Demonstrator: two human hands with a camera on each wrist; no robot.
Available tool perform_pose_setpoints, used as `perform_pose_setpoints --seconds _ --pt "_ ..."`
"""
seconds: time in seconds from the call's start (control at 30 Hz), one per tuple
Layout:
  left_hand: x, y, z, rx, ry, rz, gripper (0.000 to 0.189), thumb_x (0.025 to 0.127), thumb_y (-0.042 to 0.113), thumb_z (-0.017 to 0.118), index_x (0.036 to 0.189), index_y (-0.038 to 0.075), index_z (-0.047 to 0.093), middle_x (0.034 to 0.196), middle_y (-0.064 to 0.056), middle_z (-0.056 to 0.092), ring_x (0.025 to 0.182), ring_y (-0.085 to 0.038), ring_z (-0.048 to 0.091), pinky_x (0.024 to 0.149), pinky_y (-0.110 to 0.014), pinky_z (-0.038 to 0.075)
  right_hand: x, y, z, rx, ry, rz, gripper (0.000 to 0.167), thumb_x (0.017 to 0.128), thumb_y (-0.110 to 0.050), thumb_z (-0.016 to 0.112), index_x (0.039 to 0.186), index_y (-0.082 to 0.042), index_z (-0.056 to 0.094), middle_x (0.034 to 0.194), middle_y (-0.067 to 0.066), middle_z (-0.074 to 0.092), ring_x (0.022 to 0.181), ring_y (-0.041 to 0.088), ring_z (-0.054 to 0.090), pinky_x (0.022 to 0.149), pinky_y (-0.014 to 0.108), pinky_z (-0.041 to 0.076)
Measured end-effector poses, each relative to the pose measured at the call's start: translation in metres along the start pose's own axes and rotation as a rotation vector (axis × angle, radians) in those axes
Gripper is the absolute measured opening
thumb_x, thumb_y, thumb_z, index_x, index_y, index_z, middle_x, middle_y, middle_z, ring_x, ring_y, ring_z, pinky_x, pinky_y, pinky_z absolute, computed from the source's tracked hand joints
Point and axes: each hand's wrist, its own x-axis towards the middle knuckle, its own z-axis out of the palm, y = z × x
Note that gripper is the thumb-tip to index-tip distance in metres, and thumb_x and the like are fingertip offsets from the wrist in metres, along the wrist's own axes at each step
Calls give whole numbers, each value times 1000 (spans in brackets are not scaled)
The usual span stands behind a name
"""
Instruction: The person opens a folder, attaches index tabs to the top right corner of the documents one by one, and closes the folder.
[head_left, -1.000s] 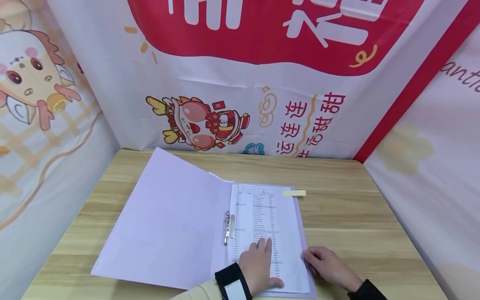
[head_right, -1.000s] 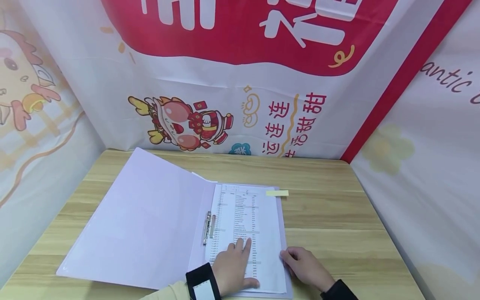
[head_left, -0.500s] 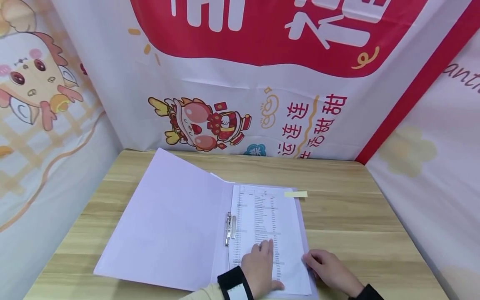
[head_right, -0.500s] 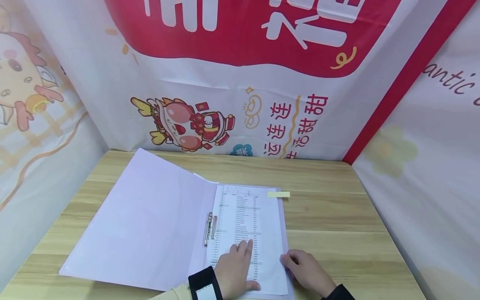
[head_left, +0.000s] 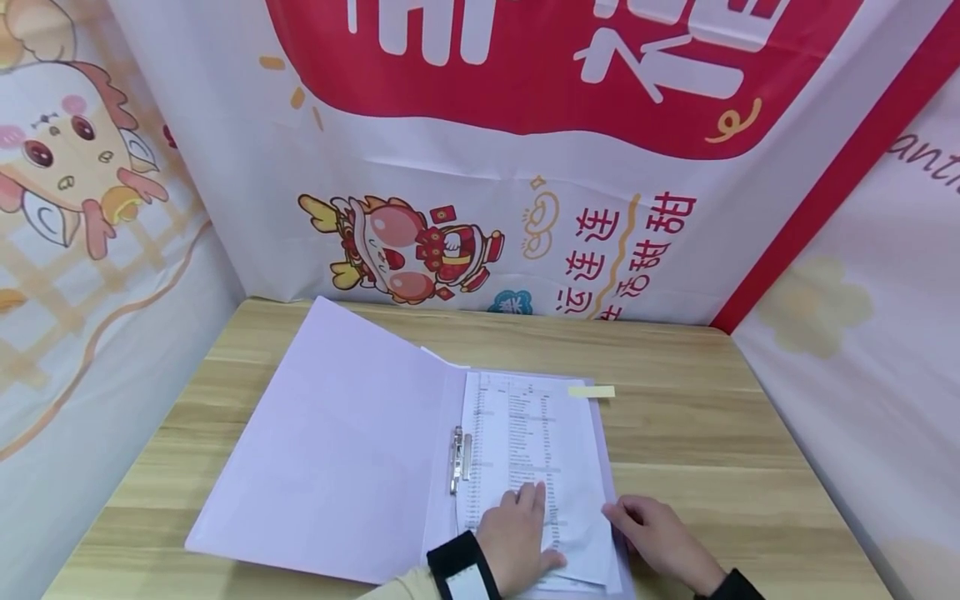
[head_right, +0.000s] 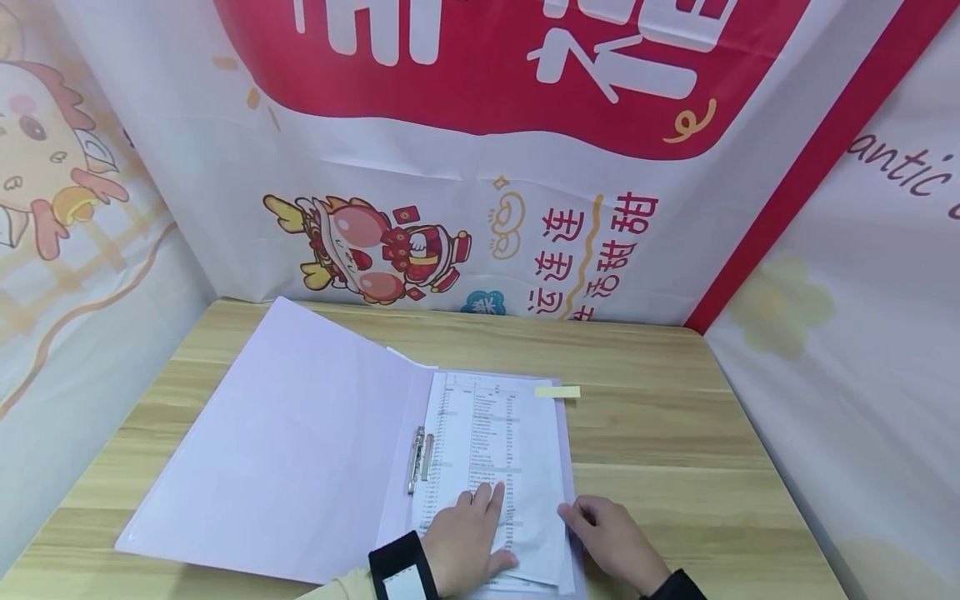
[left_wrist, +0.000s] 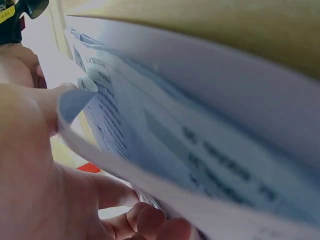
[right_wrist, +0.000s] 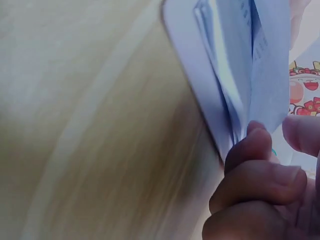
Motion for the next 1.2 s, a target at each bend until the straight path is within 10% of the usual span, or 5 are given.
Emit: perform_pose_setpoints --seconds 0.77,0.97,1.2 --pt "-8 -1 -4 -200 -130 104 91 77 77 56 146 19 46 121 -7 63 92 -17 66 64 -32 56 7 -12 -1 246 -120 5 48 98 -46 53 78 -3 64 56 -4 43 53 11 41 48 21 32" --pt "-13 0 -7 -275 -166 121 83 78 62 72 146 23 46 131 -6 63 108 -17 66 79 -36 58 7 -17 -1 353 -167 3 48 100 -46 49 80 -4 61 61 -4 46 54 11 40 50 20 32" --pt "-16 0 -8 -311 -121 158 54 90 35 69 140 20 54 113 0 69 91 -7 67 76 -26 57 7 -25 0 429 -192 -9 46 101 -47 46 79 -8 55 64 -4 47 53 9 37 47 20 29"
